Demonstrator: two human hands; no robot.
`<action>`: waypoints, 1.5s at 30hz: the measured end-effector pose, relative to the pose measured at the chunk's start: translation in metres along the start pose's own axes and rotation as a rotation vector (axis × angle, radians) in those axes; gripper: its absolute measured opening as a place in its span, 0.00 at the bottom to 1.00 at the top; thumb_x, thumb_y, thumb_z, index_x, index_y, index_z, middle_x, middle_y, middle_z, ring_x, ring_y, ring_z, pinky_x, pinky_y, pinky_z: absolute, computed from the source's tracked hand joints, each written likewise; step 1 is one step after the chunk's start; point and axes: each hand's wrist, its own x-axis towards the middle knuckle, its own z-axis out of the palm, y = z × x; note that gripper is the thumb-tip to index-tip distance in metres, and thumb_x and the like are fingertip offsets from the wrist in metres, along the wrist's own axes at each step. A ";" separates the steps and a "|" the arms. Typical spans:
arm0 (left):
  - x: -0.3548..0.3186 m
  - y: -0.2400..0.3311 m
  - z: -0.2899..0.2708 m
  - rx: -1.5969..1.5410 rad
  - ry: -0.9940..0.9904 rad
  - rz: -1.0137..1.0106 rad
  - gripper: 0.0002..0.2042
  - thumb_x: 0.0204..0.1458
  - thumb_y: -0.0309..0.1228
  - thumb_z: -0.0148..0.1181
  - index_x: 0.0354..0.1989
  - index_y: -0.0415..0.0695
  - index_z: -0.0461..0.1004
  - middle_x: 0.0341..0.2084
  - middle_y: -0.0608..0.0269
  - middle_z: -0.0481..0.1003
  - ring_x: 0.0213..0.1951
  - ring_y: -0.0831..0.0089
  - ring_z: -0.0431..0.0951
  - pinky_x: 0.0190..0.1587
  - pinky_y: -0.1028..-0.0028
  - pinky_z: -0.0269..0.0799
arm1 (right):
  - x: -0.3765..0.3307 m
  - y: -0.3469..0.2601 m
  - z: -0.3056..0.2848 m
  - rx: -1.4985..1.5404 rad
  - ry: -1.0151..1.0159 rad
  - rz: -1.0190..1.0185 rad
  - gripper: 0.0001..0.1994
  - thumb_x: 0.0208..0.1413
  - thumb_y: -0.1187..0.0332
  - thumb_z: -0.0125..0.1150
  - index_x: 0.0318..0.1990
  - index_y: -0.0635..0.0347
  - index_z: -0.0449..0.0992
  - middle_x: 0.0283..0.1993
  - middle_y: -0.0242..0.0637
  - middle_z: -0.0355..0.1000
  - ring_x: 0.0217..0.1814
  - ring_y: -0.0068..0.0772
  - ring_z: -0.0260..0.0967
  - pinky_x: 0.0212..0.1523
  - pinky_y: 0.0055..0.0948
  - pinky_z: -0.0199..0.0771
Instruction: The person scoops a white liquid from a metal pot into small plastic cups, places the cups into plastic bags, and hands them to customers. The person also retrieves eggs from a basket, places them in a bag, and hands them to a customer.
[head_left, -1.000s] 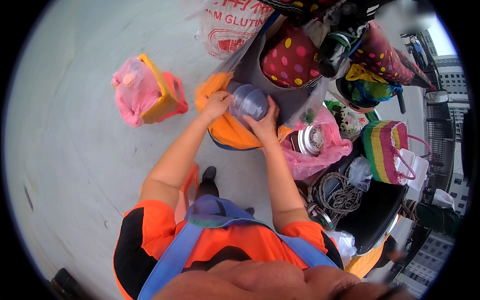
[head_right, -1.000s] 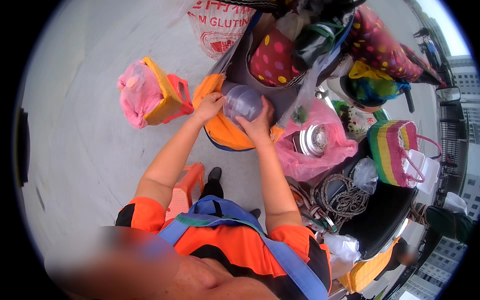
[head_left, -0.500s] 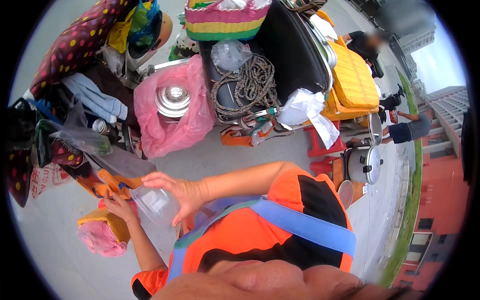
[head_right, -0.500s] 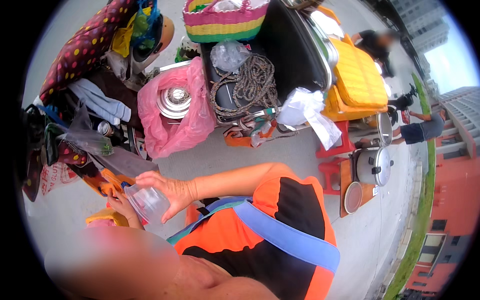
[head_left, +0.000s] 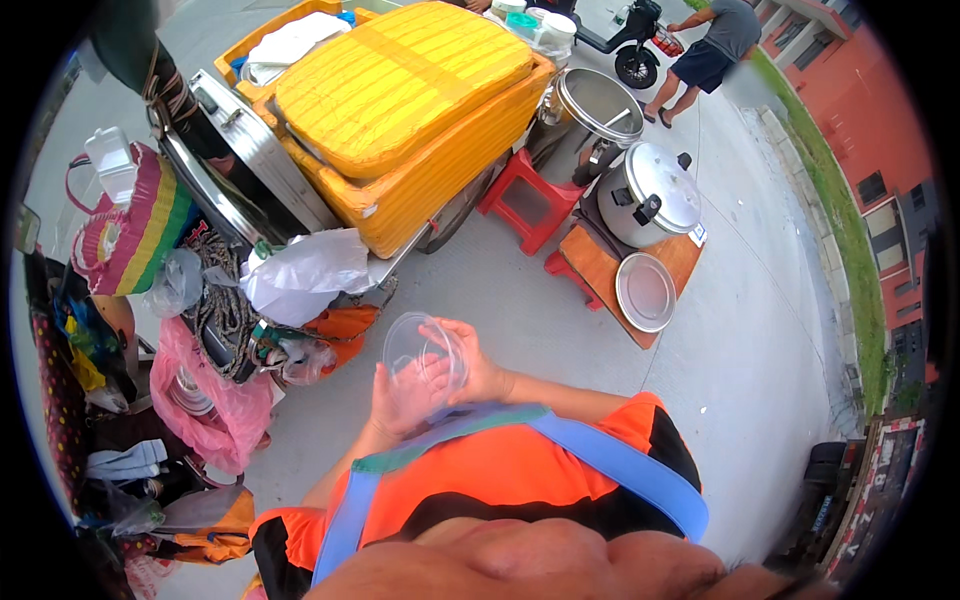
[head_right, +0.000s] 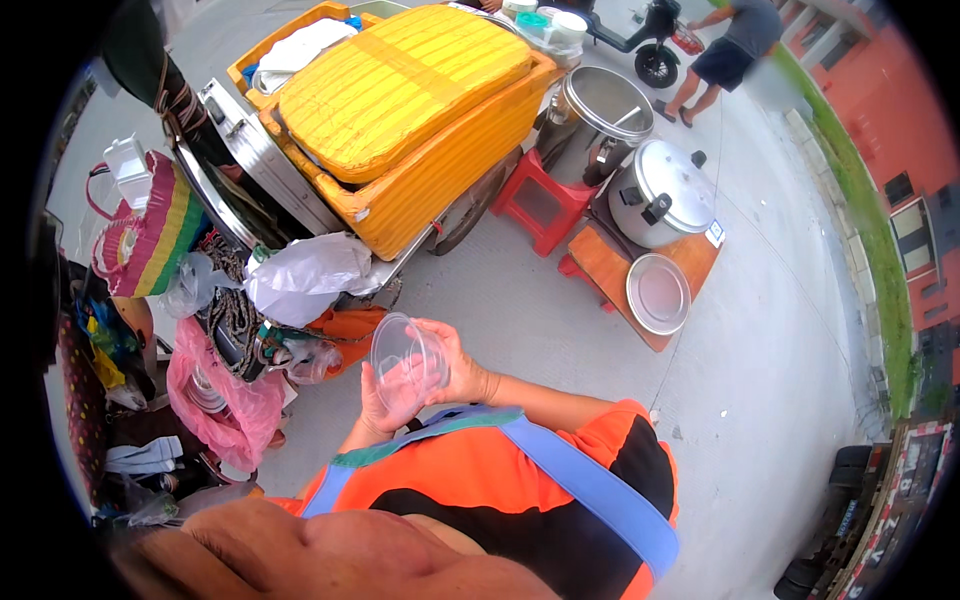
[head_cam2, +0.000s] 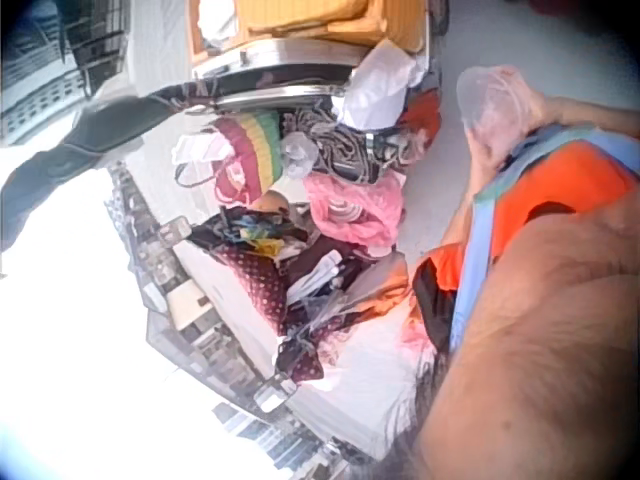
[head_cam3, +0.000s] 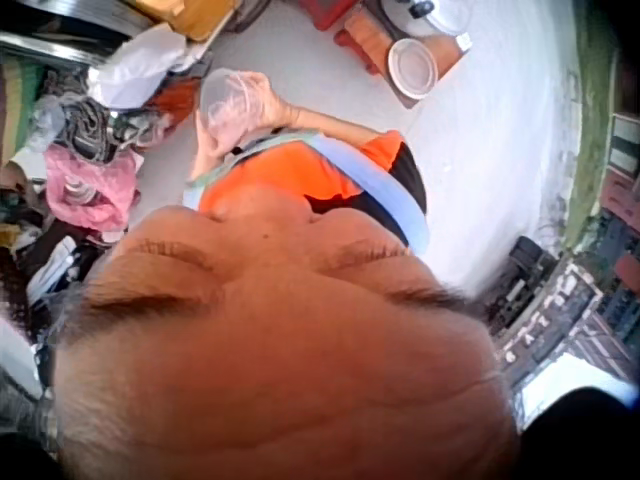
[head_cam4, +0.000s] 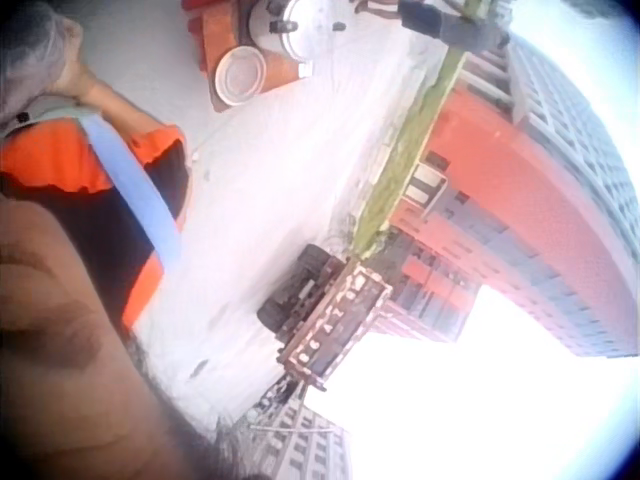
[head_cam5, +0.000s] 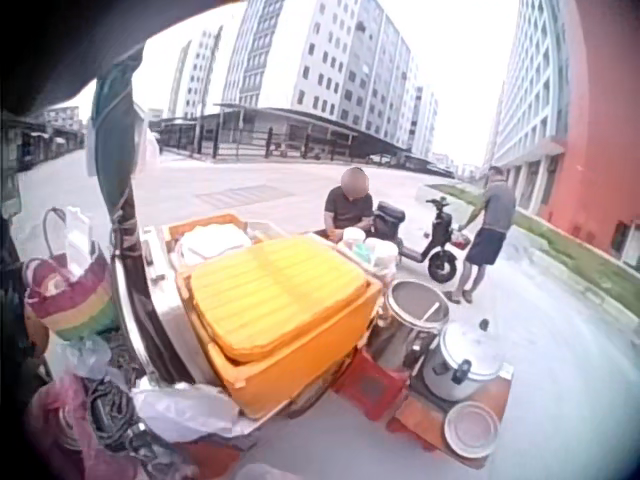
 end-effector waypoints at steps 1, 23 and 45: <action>0.037 -0.009 0.008 -0.005 0.001 -0.056 0.44 0.44 0.64 0.56 0.57 0.36 0.61 0.60 0.45 0.60 0.57 0.52 0.66 0.59 0.57 0.62 | -0.011 -0.007 -0.034 -0.075 0.063 -0.054 0.59 0.34 0.51 0.79 0.66 0.52 0.37 0.70 0.47 0.40 0.73 0.53 0.40 0.68 0.52 0.48; 0.540 0.018 0.033 0.523 0.088 -0.136 0.28 0.55 0.51 0.55 0.55 0.42 0.60 0.56 0.49 0.66 0.54 0.58 0.71 0.54 0.63 0.68 | 0.144 -0.073 -0.687 -1.497 0.458 0.392 0.18 0.53 0.70 0.58 0.52 0.62 0.70 0.54 0.42 0.66 0.53 0.40 0.68 0.54 0.33 0.68; 0.654 0.059 0.024 0.605 0.267 -0.055 0.19 0.61 0.40 0.48 0.55 0.42 0.58 0.56 0.46 0.65 0.54 0.58 0.72 0.53 0.65 0.69 | 0.165 -0.024 -0.812 -1.723 -0.034 1.343 0.15 0.53 0.75 0.48 0.46 0.69 0.76 0.38 0.50 0.76 0.47 0.45 0.74 0.41 0.35 0.76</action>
